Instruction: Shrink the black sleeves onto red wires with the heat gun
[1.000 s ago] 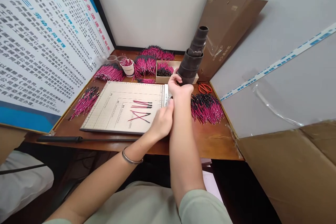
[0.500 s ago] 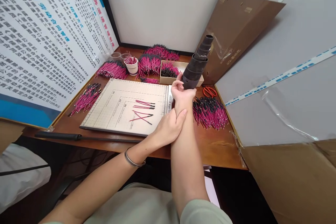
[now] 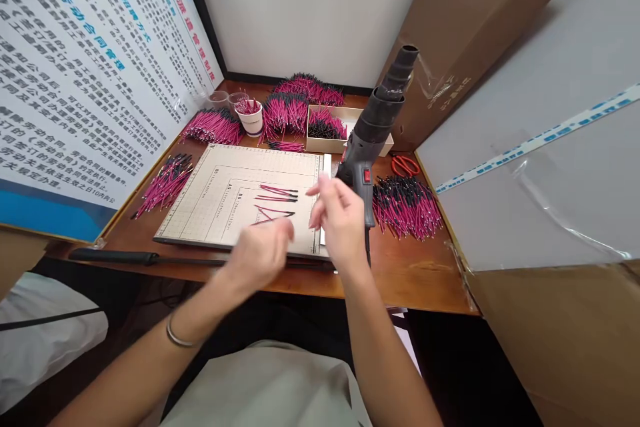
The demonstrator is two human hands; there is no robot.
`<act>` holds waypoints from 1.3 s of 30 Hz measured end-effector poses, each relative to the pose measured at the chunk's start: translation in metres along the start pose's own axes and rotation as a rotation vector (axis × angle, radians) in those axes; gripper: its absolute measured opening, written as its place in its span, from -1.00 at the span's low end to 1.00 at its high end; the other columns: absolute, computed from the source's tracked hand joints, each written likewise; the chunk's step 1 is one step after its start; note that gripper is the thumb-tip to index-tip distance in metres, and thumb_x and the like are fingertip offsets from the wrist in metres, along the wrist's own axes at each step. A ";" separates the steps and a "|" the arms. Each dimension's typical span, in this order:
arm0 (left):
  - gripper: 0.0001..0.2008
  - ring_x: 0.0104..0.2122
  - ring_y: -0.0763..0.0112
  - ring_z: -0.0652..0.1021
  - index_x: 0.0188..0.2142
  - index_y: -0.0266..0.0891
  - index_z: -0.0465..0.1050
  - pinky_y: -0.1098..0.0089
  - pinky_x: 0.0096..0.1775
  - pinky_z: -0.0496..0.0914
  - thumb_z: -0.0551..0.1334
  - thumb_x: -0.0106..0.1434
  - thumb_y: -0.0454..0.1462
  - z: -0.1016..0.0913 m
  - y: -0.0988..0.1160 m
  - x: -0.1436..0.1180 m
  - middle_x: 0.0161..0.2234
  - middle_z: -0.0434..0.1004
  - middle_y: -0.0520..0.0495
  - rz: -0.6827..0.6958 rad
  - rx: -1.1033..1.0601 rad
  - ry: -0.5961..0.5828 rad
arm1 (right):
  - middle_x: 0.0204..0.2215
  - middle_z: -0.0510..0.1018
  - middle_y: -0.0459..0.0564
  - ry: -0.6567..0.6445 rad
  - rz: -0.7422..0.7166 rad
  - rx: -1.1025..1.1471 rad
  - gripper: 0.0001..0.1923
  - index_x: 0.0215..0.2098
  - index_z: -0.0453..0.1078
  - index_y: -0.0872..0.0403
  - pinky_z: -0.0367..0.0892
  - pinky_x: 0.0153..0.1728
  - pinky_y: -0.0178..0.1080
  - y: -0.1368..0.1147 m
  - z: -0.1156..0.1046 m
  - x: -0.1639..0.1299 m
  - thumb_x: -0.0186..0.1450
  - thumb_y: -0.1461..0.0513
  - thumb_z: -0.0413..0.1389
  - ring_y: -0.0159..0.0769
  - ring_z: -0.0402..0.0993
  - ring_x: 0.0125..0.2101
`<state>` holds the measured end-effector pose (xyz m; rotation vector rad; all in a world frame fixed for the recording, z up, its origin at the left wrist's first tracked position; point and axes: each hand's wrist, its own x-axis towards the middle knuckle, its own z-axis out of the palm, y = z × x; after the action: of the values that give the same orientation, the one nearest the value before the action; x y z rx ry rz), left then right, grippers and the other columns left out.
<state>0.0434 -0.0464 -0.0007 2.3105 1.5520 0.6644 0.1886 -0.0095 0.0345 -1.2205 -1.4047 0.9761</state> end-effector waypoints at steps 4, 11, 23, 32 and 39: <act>-0.57 -0.05 0.05 0.62 0.21 -0.39 0.38 0.08 -0.01 0.49 -0.02 0.44 -0.38 -0.026 -0.048 0.033 -0.06 0.66 -0.32 -0.088 0.127 0.056 | -0.50 0.58 -0.11 -0.021 -0.084 -0.295 -0.73 -0.37 0.49 0.04 0.10 -0.49 -0.26 0.022 0.007 -0.039 0.38 0.04 0.20 -0.45 0.24 -0.60; -0.77 0.07 -0.09 0.54 -0.05 -0.27 0.59 -0.11 0.12 0.38 0.17 0.45 -0.27 -0.026 -0.056 0.046 0.04 0.61 -0.27 -0.095 0.224 -0.097 | -0.33 0.67 -0.07 -0.097 -0.305 -0.702 -0.87 -0.32 0.59 0.01 0.06 -0.24 -0.15 0.034 0.016 -0.065 0.37 0.30 0.21 -0.27 0.34 -0.33; -0.87 -0.13 0.17 0.51 -0.18 -0.18 0.59 0.17 -0.07 0.36 0.33 0.40 -0.18 -0.018 -0.065 -0.001 -0.16 0.64 -0.06 0.086 0.026 -0.035 | -0.25 0.68 -0.08 0.082 -0.495 -0.772 -0.87 -0.10 0.54 0.04 0.22 -0.07 -0.16 0.049 0.012 -0.063 0.45 0.21 0.17 -0.26 0.50 -0.24; -0.83 -0.19 0.24 0.51 -0.20 -0.20 0.60 0.20 -0.09 0.35 0.22 0.45 -0.24 -0.018 -0.074 -0.002 -0.21 0.65 -0.06 0.163 -0.082 0.004 | -0.11 0.71 -0.01 0.240 -0.550 -0.794 -0.79 -0.04 0.51 0.02 0.19 0.25 0.05 0.073 0.008 -0.052 0.41 0.12 0.22 -0.12 0.59 -0.02; -0.79 -0.19 0.24 0.51 -0.22 -0.12 0.65 0.18 -0.06 0.34 0.22 0.46 -0.19 -0.016 -0.072 0.002 -0.21 0.68 -0.01 0.076 -0.132 -0.026 | -0.21 0.73 -0.04 0.310 -0.555 -0.769 -0.76 0.03 0.49 0.00 0.29 0.22 0.06 0.075 0.012 -0.054 0.39 0.23 0.22 -0.15 0.61 -0.08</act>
<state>-0.0218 -0.0168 -0.0204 2.2798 1.3714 0.7295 0.1908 -0.0500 -0.0492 -1.3176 -1.7809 -0.1669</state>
